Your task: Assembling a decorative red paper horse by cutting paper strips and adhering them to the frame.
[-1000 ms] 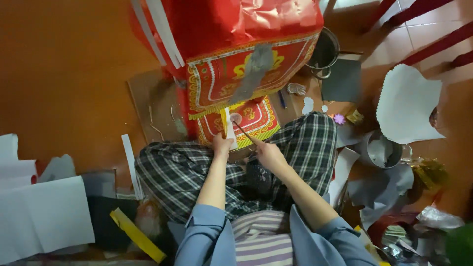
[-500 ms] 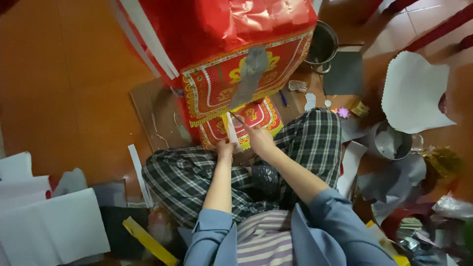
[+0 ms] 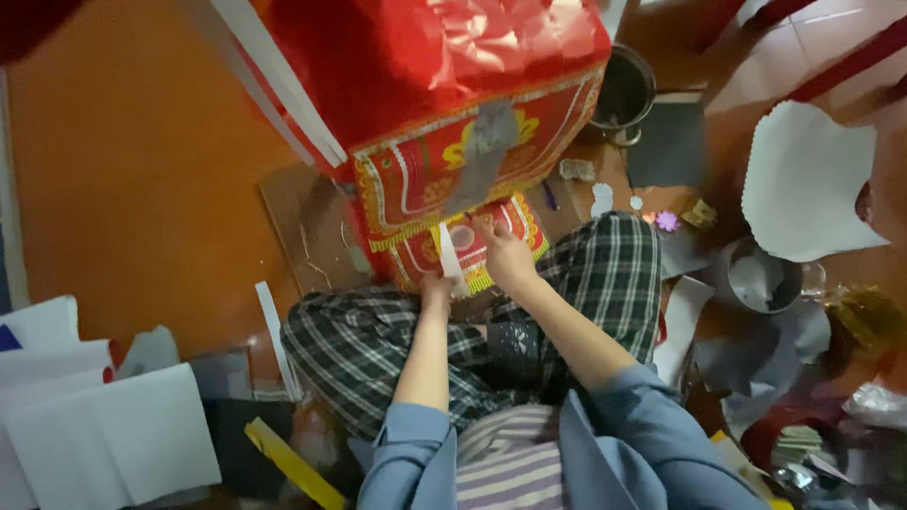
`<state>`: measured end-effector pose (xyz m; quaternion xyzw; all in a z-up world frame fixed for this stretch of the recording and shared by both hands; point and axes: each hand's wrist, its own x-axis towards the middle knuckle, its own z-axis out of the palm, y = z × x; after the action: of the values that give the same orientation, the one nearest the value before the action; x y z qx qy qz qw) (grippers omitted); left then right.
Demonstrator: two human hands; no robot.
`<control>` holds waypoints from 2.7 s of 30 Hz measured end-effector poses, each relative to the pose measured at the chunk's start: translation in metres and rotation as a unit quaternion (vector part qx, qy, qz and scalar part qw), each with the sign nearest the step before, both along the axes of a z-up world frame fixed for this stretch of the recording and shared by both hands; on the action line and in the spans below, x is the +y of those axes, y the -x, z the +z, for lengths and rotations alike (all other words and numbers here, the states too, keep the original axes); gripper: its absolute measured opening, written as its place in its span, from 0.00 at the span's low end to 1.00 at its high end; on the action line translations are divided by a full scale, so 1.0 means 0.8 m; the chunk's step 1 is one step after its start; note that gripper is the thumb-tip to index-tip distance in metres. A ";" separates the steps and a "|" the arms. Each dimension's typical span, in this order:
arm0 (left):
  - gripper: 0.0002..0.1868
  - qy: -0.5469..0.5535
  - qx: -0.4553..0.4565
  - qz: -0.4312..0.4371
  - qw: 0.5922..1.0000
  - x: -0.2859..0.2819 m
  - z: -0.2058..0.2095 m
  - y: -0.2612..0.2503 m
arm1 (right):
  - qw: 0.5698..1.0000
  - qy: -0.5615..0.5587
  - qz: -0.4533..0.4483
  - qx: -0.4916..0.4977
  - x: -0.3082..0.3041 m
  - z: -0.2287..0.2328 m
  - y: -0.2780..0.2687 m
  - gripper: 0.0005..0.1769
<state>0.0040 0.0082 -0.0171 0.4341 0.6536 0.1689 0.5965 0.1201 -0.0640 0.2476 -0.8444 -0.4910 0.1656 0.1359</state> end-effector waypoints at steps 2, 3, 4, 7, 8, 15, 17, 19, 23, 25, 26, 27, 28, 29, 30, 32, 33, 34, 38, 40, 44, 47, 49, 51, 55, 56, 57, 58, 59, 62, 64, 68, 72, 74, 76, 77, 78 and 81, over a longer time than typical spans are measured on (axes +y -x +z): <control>0.24 0.013 -0.008 0.003 1.000 0.001 -0.010 -0.007 | 1.000 -0.001 -0.003 0.005 -0.034 -0.020 0.003 0.31; 0.27 0.001 0.008 -0.002 1.000 0.001 -0.011 -0.008 | 0.999 0.032 0.009 -0.017 -0.052 -0.042 0.004 0.31; 0.30 -0.012 0.024 -0.006 1.000 0.001 -0.012 -0.010 | 0.997 0.065 0.020 -0.040 -0.071 -0.064 0.005 0.31; 0.29 -0.047 0.049 -0.033 0.997 -0.004 0.030 -0.005 | 0.992 0.069 0.045 -0.097 -0.106 -0.107 0.019 0.33; 0.29 -0.046 0.051 -0.034 0.997 -0.007 0.033 -0.006 | 0.992 0.070 0.044 -0.096 -0.102 -0.095 0.021 0.33; 0.32 -0.051 0.068 -0.033 0.996 -0.009 0.001 0.001 | 0.998 0.053 0.027 -0.034 -0.060 -0.052 0.012 0.34; 0.32 -0.050 0.067 -0.031 0.996 -0.007 -0.002 -0.004 | 0.998 0.051 0.024 -0.007 -0.072 -0.061 0.011 0.37; 0.33 -0.025 -0.021 0.036 0.999 -0.007 0.007 -0.010 | 0.996 0.051 0.054 -0.054 -0.097 -0.058 0.020 0.29; 0.32 -0.002 -0.036 0.042 0.998 -0.007 0.005 -0.001 | 0.997 0.024 0.061 -0.046 -0.142 -0.032 0.033 0.22; 0.34 0.091 -0.094 0.077 0.988 -0.003 0.019 0.002 | 0.996 0.057 0.067 -0.033 -0.165 -0.026 0.031 0.25; 0.34 0.092 -0.092 0.076 0.989 -0.006 0.026 0.003 | 0.996 0.058 0.066 -0.031 -0.170 -0.017 0.036 0.25; 0.34 0.097 -0.098 0.077 0.987 -0.006 0.033 0.000 | 0.996 0.070 0.055 -0.004 -0.173 -0.006 0.039 0.25; 0.34 0.101 -0.104 0.079 0.986 -0.006 0.040 -0.002 | 0.995 0.082 0.044 0.022 -0.175 0.004 0.042 0.25; 0.34 0.101 -0.105 0.079 0.986 -0.004 0.033 -0.004 | 0.995 0.082 0.044 0.021 -0.180 -0.005 0.045 0.25; 0.35 0.111 -0.105 0.075 0.985 -0.001 0.026 -0.006 | 0.996 0.078 0.035 0.036 -0.184 -0.014 0.048 0.24; 0.36 0.121 -0.104 0.071 0.985 0.003 0.026 -0.002 | 0.996 0.072 0.026 0.052 -0.192 -0.034 0.054 0.23; 0.37 0.138 -0.123 0.086 0.979 0.005 0.032 0.002 | 0.992 0.097 0.017 0.074 -0.194 -0.045 0.054 0.24; 0.37 0.156 -0.142 0.100 0.972 0.007 0.039 0.005 | 0.988 0.122 0.008 0.097 -0.196 -0.056 0.054 0.25; 0.38 0.102 -0.133 0.083 0.982 -0.007 0.044 0.003 | 0.984 0.166 0.003 0.057 -0.212 -0.060 0.019 0.27; 0.40 0.057 -0.143 0.063 0.986 -0.010 0.041 0.001 | 0.973 0.157 -0.116 0.120 -0.216 -0.031 -0.022 0.23; 0.47 0.005 -0.166 0.026 0.986 -0.014 0.036 -0.010 | 0.980 0.060 -0.165 0.088 -0.161 0.118 -0.127 0.38; 0.49 0.086 -0.170 0.031 0.981 -0.010 0.056 -0.002 | 0.976 -0.016 -0.193 -0.096 -0.124 0.057 -0.228 0.23; 0.54 0.113 -0.120 0.013 0.986 -0.006 0.059 0.000 | 0.959 0.046 -0.211 -0.183 -0.088 0.014 -0.296 0.13; 0.54 0.141 -0.149 0.048 0.978 -0.007 0.117 -0.001 | 0.958 0.073 -0.208 -0.183 -0.046 0.042 -0.313 0.14; 0.24 0.240 -0.112 0.056 0.963 0.011 0.122 0.003 | 0.951 0.170 -0.212 -0.150 0.015 0.060 -0.356 0.16; 0.24 0.234 -0.116 0.056 0.964 0.014 0.118 0.001 | 0.952 0.162 -0.212 -0.152 0.021 0.044 -0.373 0.16; 0.25 0.223 -0.106 0.062 0.967 0.014 0.112 0.000 | 0.952 0.169 -0.210 -0.148 0.027 0.026 -0.389 0.17; 0.28 0.213 -0.096 0.068 0.970 0.015 0.105 0.000 | 0.951 0.176 -0.208 -0.144 0.034 0.007 -0.405 0.18; 0.28 0.210 -0.099 0.069 0.970 0.016 0.118 -0.003 | 0.952 0.172 -0.207 -0.145 0.038 0.005 -0.407 0.18; 0.24 0.229 -0.075 0.060 0.969 0.016 0.131 -0.008 | 0.947 0.216 -0.188 -0.145 0.038 -0.006 -0.411 0.19; 0.17 0.147 -0.041 0.060 0.986 0.020 0.106 -0.009 | 0.959 0.152 -0.197 -0.136 0.028 -0.010 -0.411 0.17; 0.16 0.087 -0.051 0.024 0.995 0.021 0.095 -0.011 | 0.961 0.193 -0.197 -0.017 0.009 0.121 -0.311 0.18; 0.16 0.024 -0.021 -0.023 0.999 0.023 0.083 -0.012 | 0.954 -0.083 -0.240 0.161 -0.024 0.017 -0.316 0.19; 0.18 0.010 0.032 -0.050 0.998 0.025 0.086 -0.008 | 0.880 -0.193 -0.289 0.324 -0.046 0.013 -0.295 0.17; 0.18 0.012 -0.009 -0.044 0.999 0.021 0.088 -0.003 | 0.755 -0.246 -0.372 0.482 -0.077 0.022 -0.269 0.14; 0.18 0.021 -0.005 -0.035 0.999 0.011 0.104 -0.007 | 0.757 -0.233 -0.371 0.484 -0.089 0.081 -0.238 0.14; 0.23 -0.016 -0.046 -0.019 0.999 0.004 0.119 -0.010 | 0.772 -0.254 -0.371 0.449 -0.102 0.143 -0.198 0.15; 0.29 -0.033 -0.033 -0.026 0.999 0.003 0.111 -0.010 | 0.780 -0.277 -0.305 0.471 -0.186 0.137 -0.167 0.11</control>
<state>0.0123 0.0109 0.0719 0.4648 0.6158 0.1895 0.6073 0.2538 -0.2129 0.3569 -0.6928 -0.1078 0.3493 0.6216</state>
